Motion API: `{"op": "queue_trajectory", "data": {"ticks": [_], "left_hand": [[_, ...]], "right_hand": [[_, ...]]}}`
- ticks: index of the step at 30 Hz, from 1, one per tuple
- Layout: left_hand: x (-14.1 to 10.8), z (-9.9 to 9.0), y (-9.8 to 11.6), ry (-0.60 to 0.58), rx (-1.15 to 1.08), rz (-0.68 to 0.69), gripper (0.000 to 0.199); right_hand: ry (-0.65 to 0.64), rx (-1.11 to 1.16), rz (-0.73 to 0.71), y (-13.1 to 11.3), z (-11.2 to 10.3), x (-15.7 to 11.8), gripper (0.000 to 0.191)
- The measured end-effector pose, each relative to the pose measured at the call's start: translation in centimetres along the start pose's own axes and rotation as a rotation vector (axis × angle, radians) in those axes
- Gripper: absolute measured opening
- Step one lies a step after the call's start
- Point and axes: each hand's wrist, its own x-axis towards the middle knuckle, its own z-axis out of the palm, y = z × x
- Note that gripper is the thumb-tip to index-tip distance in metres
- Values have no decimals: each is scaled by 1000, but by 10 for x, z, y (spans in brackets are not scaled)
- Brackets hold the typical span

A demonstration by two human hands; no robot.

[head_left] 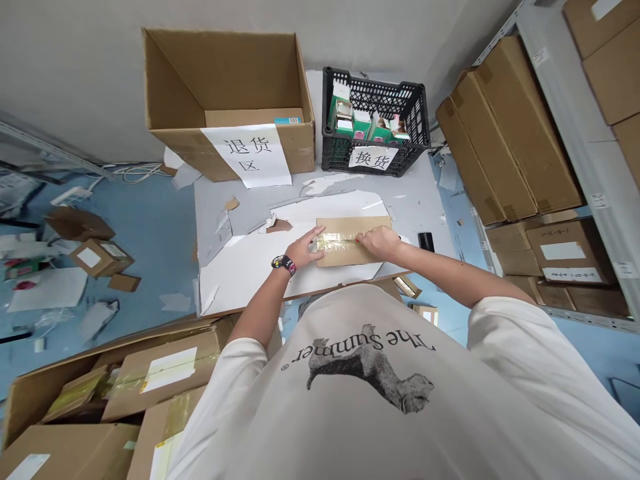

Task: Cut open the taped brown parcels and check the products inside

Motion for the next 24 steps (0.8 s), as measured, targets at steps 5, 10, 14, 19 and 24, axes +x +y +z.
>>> {"op": "queue_trajectory", "data": {"ticks": [5,10,14,19,24], "left_hand": [[-1,-3,3,-5,82,-28,99],[-1,-3,1,-12,133,-35,104],[-1,-5,2,-36,165,-62,105],[0,-8,5,-37,187,-103,104],[1,-7,0,-23,175,-87,106]], "right_hand": [[-64,0,91,17,10,-11,43],[-145,3,202,49,34,-36,46],[-128,5,199,68,50,-52,51],[-122,39,196,86,63,-62,50],[-118,82,201,97,69,-73,52]]}}
